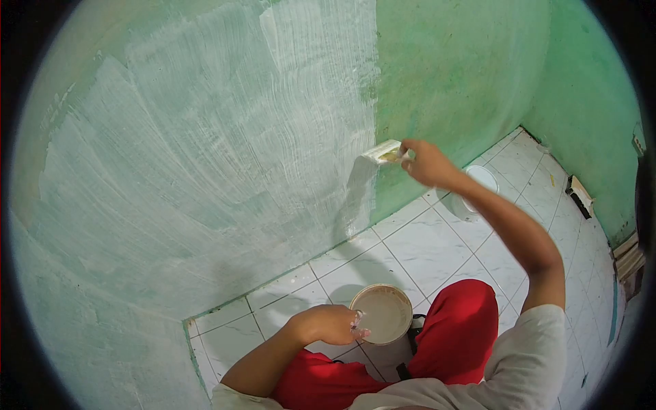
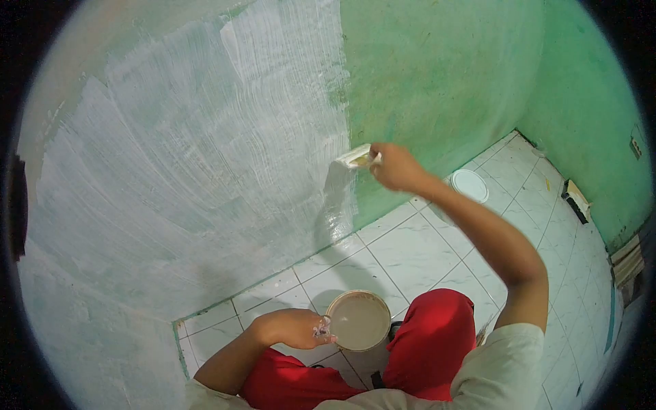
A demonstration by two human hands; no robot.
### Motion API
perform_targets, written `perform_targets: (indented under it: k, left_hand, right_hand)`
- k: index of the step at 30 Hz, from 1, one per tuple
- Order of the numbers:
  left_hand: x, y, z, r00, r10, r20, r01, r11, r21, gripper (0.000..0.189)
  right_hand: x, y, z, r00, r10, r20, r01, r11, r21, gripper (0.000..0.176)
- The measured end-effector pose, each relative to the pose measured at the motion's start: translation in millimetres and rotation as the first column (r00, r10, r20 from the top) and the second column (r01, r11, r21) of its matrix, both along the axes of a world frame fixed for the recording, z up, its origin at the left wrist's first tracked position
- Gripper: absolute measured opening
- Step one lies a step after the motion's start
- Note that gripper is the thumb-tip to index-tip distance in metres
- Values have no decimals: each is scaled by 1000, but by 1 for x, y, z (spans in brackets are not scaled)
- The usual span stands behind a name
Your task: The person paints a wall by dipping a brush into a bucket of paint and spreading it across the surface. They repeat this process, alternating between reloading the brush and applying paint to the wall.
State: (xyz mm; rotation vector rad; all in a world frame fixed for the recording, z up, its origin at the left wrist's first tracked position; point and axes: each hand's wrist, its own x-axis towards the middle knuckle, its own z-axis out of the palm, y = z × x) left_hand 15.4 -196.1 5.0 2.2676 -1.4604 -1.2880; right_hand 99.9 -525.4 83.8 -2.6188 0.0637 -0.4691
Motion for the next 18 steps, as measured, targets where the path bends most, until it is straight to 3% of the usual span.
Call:
perform_targets:
  k: [2,4,6,10,11,12,13,18]
  left_hand:
    - [2,3,-10,1000,-9,6,9,1000,-10,50]
    - [3,4,-17,1000,-17,18,17,1000,-20,51]
    - [4,6,-21,1000,0,12,1,999,-33,52]
    - [3,5,-7,1000,26,11,-26,999,-21,52]
    - [5,6,-13,1000,20,21,-19,999,-26,52]
    - [6,6,-16,999,14,31,-13,1000,-28,51]
    - [7,6,-16,999,10,30,-9,1000,-29,51]
    - [9,6,-18,1000,-2,7,3,1000,-27,50]
  right_hand:
    - [35,-23,21,994,103,-22,-105,987,-119,18]
    - [46,-15,86,961,55,-272,-40,997,60,16]
    - [68,-14,134,948,54,-313,-61,998,-12,15]
    - [86,3,222,915,-127,-382,100,991,-90,10]
    - [80,4,243,919,-95,-382,71,994,-78,14]
    - [137,-44,268,793,12,-610,-113,985,-127,16]
    - [104,-21,286,864,-24,-502,-40,992,-116,14]
    - [27,5,333,971,-48,-233,21,993,-117,14]
